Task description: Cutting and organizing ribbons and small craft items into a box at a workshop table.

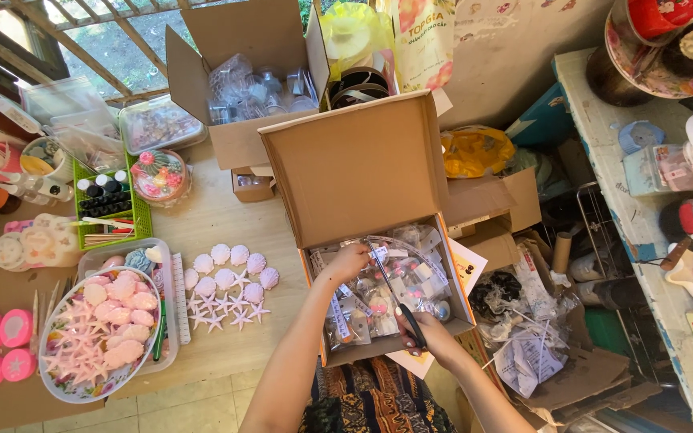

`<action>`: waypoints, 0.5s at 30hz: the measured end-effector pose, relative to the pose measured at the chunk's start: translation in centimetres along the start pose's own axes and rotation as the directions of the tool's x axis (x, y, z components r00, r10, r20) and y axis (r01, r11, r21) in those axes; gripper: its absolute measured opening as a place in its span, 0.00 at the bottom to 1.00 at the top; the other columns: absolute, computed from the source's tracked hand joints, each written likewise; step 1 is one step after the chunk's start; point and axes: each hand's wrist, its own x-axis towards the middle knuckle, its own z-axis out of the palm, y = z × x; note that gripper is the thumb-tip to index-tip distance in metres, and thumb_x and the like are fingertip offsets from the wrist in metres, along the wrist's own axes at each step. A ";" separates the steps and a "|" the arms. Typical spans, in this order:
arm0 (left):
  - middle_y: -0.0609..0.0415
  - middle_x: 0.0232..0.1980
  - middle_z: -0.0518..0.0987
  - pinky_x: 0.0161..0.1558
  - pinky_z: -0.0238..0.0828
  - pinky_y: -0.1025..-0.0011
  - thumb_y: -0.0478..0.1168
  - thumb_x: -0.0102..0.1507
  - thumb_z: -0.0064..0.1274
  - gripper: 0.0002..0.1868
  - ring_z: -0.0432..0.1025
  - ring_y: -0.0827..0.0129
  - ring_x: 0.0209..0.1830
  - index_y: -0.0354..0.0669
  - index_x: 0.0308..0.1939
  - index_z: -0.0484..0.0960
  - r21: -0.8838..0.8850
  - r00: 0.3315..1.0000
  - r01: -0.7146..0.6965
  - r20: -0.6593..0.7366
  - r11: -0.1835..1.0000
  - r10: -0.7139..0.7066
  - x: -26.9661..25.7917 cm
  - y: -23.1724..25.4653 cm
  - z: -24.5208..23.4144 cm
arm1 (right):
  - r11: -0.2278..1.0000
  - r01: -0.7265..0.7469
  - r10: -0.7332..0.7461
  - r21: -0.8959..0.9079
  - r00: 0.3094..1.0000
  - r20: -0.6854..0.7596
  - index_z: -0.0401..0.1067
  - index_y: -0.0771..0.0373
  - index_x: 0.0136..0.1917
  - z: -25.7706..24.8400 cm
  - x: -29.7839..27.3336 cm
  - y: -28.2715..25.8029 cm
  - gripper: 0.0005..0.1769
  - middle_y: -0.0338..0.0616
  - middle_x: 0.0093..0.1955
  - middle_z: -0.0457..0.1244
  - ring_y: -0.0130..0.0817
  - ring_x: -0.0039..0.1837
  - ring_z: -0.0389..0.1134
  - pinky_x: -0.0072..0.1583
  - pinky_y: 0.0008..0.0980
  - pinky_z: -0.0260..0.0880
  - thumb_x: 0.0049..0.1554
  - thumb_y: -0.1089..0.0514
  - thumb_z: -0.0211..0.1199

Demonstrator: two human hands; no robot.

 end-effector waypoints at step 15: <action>0.50 0.29 0.81 0.36 0.69 0.65 0.40 0.61 0.48 0.13 0.74 0.64 0.31 0.37 0.34 0.86 -0.105 0.996 0.062 0.071 0.993 -0.055 1.5 -3.4 1.5 | 1.000 -0.024 0.024 0.004 1.000 -0.002 0.66 0.64 0.36 -1.4 2.0 2.0 0.26 0.38 0.24 0.56 0.25 0.23 0.54 0.27 0.26 0.50 0.62 0.39 0.59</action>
